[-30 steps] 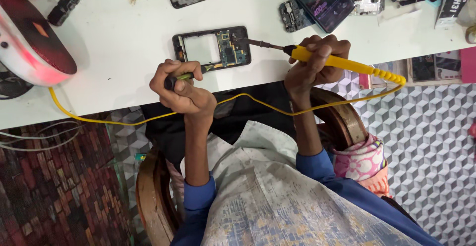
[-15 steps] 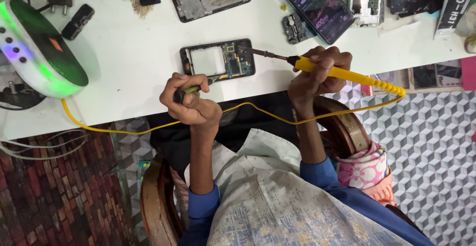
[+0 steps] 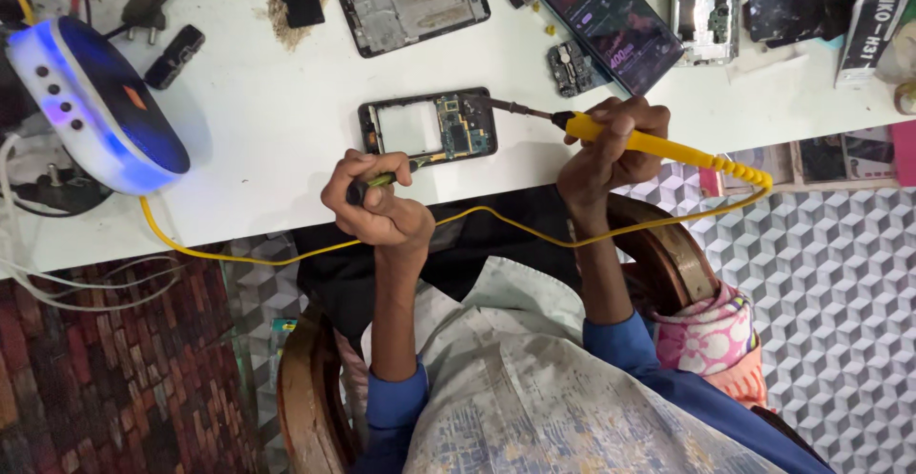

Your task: The person uses a soldering iron and a small screwdriver to work on the internal components of a disassembled smartphone. They repeatedly apply heat to specific points on the circuit board while holding the device steady.

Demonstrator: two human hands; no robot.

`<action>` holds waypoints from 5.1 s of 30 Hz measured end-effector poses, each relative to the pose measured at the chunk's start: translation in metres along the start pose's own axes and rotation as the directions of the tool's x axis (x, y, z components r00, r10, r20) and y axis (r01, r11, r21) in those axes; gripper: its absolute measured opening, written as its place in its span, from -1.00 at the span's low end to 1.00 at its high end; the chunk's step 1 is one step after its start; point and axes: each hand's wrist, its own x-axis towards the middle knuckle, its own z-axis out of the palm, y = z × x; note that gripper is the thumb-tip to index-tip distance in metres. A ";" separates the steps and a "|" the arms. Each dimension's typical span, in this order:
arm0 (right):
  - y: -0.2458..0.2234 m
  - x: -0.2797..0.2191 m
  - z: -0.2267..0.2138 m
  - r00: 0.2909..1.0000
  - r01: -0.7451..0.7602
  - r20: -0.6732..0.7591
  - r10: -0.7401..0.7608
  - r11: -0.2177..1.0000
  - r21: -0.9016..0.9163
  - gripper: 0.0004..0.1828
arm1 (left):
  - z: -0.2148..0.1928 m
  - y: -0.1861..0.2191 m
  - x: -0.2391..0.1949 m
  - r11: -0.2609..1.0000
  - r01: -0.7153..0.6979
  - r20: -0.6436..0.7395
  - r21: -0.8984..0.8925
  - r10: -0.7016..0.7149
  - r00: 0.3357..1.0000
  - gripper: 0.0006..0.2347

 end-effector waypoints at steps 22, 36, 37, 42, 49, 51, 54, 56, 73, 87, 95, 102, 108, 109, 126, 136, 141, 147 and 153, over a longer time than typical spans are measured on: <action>0.012 -0.007 -0.006 0.999 0.014 0.033 -0.016 0.998 0.068 -0.71 | -0.001 -0.001 -0.004 1.000 0.023 0.006 0.007 -0.023 1.000 -0.71; 0.008 -0.007 -0.005 1.000 0.021 0.018 -0.022 0.999 0.024 -0.69 | 0.000 0.000 -0.005 0.999 0.033 0.009 0.010 -0.033 0.999 -0.71; 0.009 -0.007 -0.005 0.999 0.030 0.023 -0.030 0.999 0.029 -0.69 | 0.000 0.000 -0.004 0.999 0.029 0.005 0.015 -0.029 1.000 -0.71; 0.013 -0.006 -0.004 0.998 0.037 0.039 -0.039 0.998 0.052 -0.71 | 0.002 -0.002 -0.004 1.000 0.020 -0.011 -0.001 -0.020 1.000 -0.71; 0.009 -0.012 -0.006 0.996 0.070 0.061 -0.072 0.997 0.032 -0.75 | -0.002 -0.001 -0.011 0.999 0.031 -0.009 -0.008 -0.031 0.999 -0.68; 0.008 -0.005 -0.003 0.983 0.167 0.074 -0.168 0.986 0.018 -0.76 | -0.001 0.001 -0.007 0.999 0.033 -0.022 -0.036 -0.034 0.999 -0.69; 0.006 0.003 0.002 0.964 0.245 0.100 -0.246 0.969 0.015 -0.76 | 0.003 0.000 -0.002 1.000 0.004 -0.030 0.025 -0.004 1.000 -0.70; 0.001 -0.001 -0.001 0.979 0.162 0.129 -0.160 0.987 -0.008 -0.79 | -0.002 0.002 -0.008 0.998 0.013 -0.017 0.056 -0.012 1.000 -0.70; -0.019 0.012 0.003 0.986 0.028 0.167 -0.013 0.995 -0.091 -0.76 | 0.003 0.009 0.004 0.993 -0.093 0.139 0.071 0.083 0.987 -0.69; -0.006 0.007 0.001 0.991 0.117 0.063 -0.121 0.991 0.064 -0.78 | -0.001 0.001 0.004 1.000 -0.001 0.215 0.022 -0.004 0.977 -0.72; -0.002 0.004 -0.005 0.970 0.207 0.147 -0.196 0.976 -0.062 -0.77 | 0.001 0.008 0.006 0.999 0.029 0.149 0.044 -0.036 0.988 -0.71; 0.016 -0.015 -0.008 0.989 0.147 0.005 -0.147 0.989 0.002 -0.73 | -0.004 -0.001 -0.003 0.998 0.050 0.150 0.039 -0.055 0.987 -0.72; 0.015 -0.016 -0.008 0.997 0.077 0.015 -0.080 0.990 0.119 -0.76 | -0.002 -0.006 -0.004 1.000 0.030 0.155 0.000 -0.029 0.987 -0.75; 0.014 -0.015 -0.009 0.996 0.066 0.045 -0.071 0.993 0.099 -0.77 | -0.003 -0.006 -0.004 1.000 0.022 0.160 -0.013 -0.019 0.987 -0.75; -0.001 0.002 0.002 0.959 0.245 0.154 -0.237 0.969 -0.039 -0.74 | 0.000 -0.006 -0.001 1.000 0.017 0.140 0.026 -0.020 0.990 -0.75; -0.002 0.002 0.001 0.952 0.256 0.195 -0.237 0.964 -0.077 -0.74 | -0.001 -0.009 -0.004 1.000 0.020 0.142 0.017 -0.022 0.990 -0.76; 0.000 -0.001 0.000 0.962 0.220 0.178 -0.208 0.974 -0.054 -0.74 | -0.001 -0.011 -0.006 1.000 0.025 0.156 0.008 -0.026 0.987 -0.76; -0.003 -0.001 -0.001 0.971 0.135 0.208 -0.119 0.989 -0.062 -0.69 | 0.000 -0.008 -0.004 1.000 0.019 0.154 0.018 -0.022 0.988 -0.76; -0.010 0.002 0.002 0.962 0.156 0.242 -0.127 0.982 -0.105 -0.71 | 0.001 -0.006 0.001 1.000 -0.001 0.144 0.022 -0.002 0.990 -0.75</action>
